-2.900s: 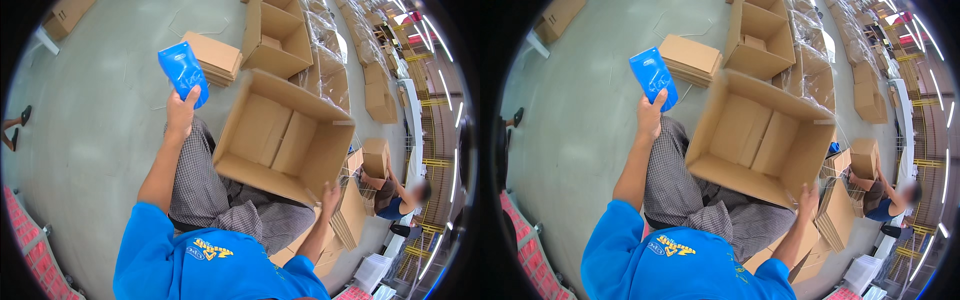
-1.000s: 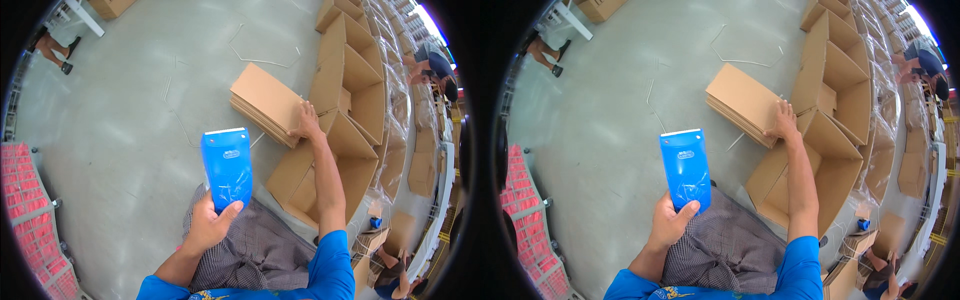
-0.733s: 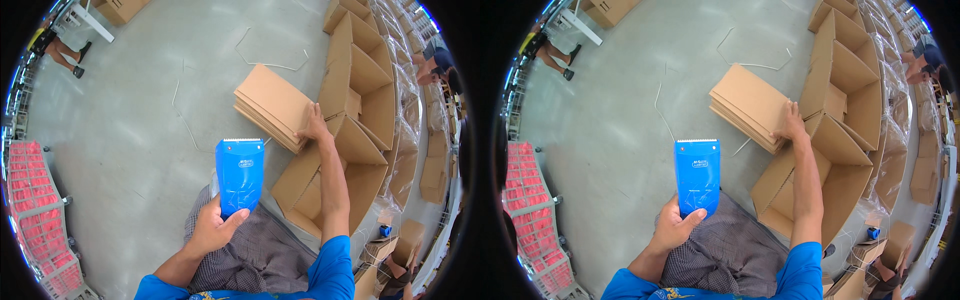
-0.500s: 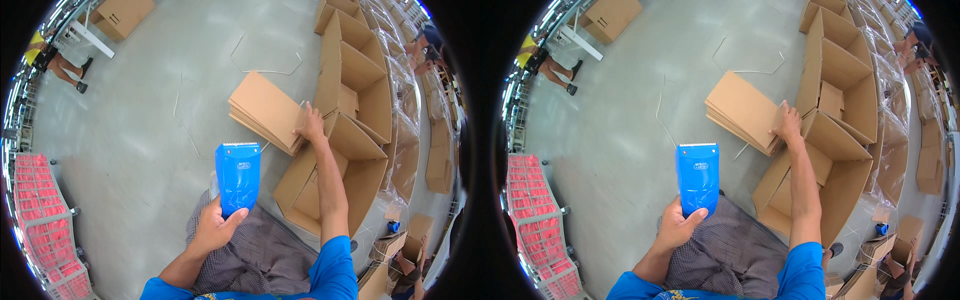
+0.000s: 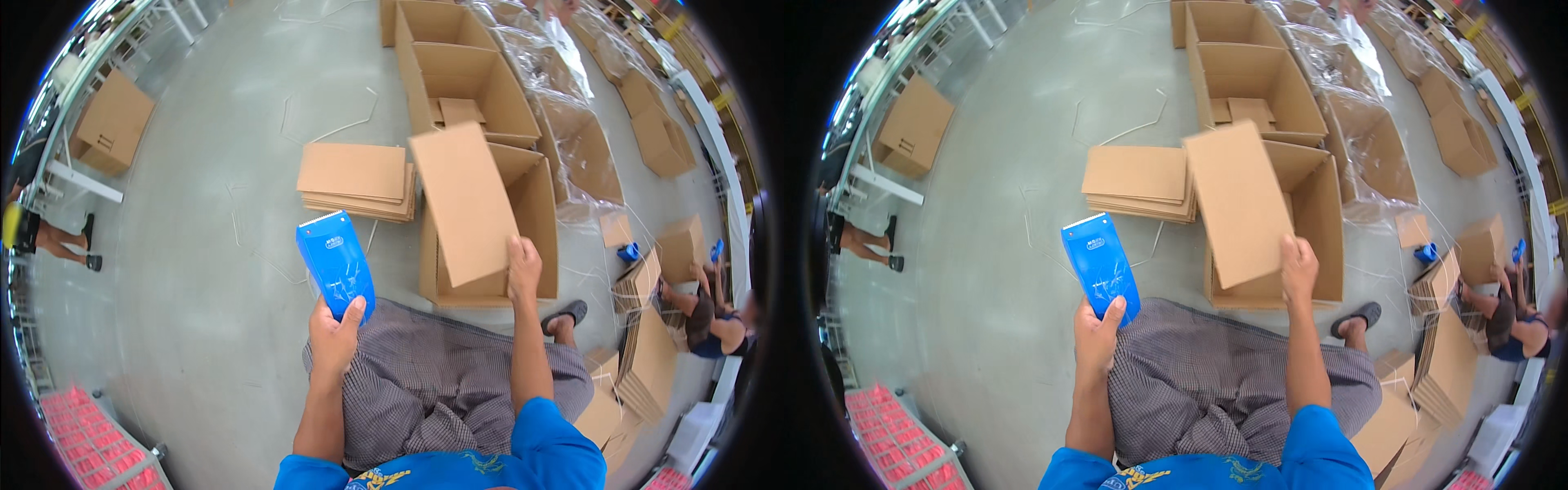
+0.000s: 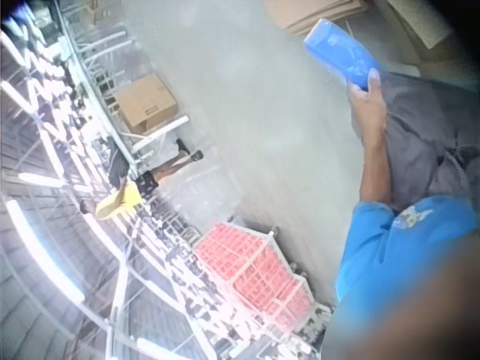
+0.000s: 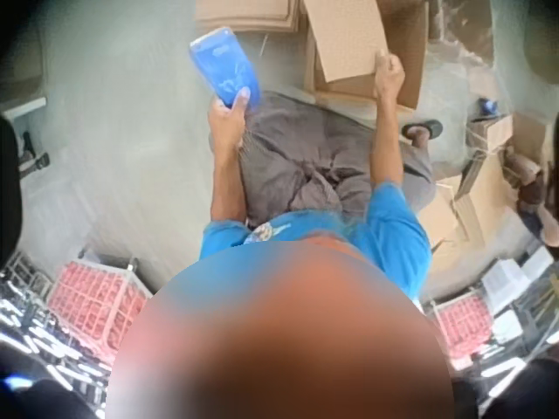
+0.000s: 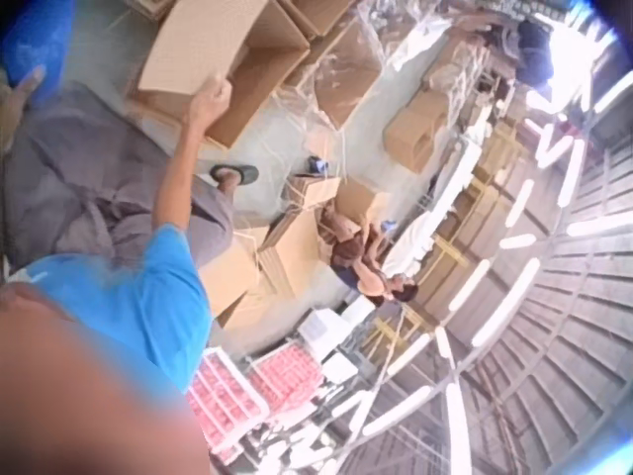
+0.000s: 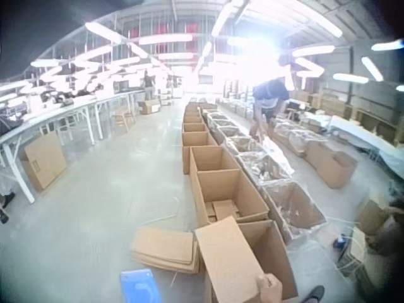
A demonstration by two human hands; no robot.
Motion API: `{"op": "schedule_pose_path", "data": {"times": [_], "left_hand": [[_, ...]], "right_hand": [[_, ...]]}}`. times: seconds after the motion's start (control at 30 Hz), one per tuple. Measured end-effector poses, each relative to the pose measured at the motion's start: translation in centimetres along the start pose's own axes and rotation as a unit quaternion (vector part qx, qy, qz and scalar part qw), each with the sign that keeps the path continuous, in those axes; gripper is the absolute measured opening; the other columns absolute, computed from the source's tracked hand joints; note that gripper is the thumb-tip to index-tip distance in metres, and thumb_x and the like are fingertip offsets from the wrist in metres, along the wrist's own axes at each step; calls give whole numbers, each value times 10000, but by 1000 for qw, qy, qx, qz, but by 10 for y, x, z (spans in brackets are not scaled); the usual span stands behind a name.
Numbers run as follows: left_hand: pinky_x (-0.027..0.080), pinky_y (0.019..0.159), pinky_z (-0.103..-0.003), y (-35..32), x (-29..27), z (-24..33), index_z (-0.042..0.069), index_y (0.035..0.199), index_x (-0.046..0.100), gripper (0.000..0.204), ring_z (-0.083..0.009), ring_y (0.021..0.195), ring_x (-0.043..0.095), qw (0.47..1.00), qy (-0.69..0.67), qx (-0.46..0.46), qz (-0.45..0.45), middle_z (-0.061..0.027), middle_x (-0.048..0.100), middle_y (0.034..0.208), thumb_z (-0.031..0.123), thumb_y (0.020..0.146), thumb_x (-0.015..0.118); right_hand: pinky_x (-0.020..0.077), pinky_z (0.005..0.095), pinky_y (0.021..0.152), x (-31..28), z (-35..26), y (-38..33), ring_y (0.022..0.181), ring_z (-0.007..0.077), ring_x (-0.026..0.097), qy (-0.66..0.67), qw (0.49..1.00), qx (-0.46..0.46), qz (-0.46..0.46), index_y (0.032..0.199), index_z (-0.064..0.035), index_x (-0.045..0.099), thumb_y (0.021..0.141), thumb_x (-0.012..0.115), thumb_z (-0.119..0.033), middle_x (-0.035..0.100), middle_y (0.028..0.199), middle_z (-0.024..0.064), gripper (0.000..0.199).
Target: The person sits on the floor and assembles flat cardboard sheets into boxes, then seals them with packing tape using a handheld dispenser. The person repeatedly folds flaps, applies tape, and places finished boxes aside.
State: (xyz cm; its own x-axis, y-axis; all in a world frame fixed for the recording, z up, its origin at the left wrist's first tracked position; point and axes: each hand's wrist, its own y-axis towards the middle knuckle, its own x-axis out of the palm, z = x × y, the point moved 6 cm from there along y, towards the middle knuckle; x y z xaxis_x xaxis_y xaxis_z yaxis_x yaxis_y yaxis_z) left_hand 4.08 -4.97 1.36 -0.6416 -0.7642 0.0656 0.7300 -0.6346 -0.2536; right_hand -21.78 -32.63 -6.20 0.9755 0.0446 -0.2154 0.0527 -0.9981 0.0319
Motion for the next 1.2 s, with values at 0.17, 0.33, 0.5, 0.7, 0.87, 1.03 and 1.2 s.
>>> {"op": "schedule_pose_path", "data": {"times": [0.17,0.33,0.5,0.7,0.87,1.03,1.2], "left_hand": [[480,861,-312,-7,-5,2,-34,1182,573,362,-151,943,594,999,38,21,-7,-89,638,1056,187,908,659],[484,859,-321,-14,-5,4,-29,1181,578,354,-165,939,600,996,36,82,-25,-91,637,1038,177,905,656],[491,860,-334,-18,-6,1,-35,1194,574,387,-192,943,611,988,94,121,-29,-115,645,1072,192,896,669],[472,894,-314,-34,19,9,9,1226,541,393,-152,975,585,971,-137,168,-105,-56,622,1102,179,906,694],[498,865,-338,-61,37,15,44,1225,523,387,-151,974,584,952,-238,149,-122,-31,608,1094,207,916,690],[548,752,-380,-74,27,-7,76,1217,529,344,-186,944,615,975,-188,83,-86,-39,610,1106,227,934,653],[572,746,-419,-70,22,-38,88,1228,522,338,-217,958,628,986,-151,37,-63,-50,610,1121,220,938,635]], "right_hand": [[347,223,437,-83,66,-47,505,50,445,76,983,165,37,888,-18,610,963,608,-299,552,653,-14,291],[432,268,428,-77,108,-26,514,128,529,38,981,189,33,1034,26,609,913,665,-317,584,757,51,367],[523,396,751,-105,96,-21,898,296,628,-272,960,-37,58,1212,41,526,836,711,-234,604,1064,189,501],[520,365,720,-189,149,-123,808,241,632,-238,971,24,28,1118,5,586,850,694,-198,633,933,144,353],[486,303,636,-232,196,-213,737,149,585,-63,948,312,5,1024,4,637,872,673,-171,634,852,78,235],[507,290,661,-231,158,-216,832,127,611,90,967,239,7,1171,-31,584,911,646,-235,645,969,29,336],[505,290,708,-254,138,-220,876,118,605,140,960,241,23,1214,-83,557,938,628,-271,650,1039,10,342]]}}
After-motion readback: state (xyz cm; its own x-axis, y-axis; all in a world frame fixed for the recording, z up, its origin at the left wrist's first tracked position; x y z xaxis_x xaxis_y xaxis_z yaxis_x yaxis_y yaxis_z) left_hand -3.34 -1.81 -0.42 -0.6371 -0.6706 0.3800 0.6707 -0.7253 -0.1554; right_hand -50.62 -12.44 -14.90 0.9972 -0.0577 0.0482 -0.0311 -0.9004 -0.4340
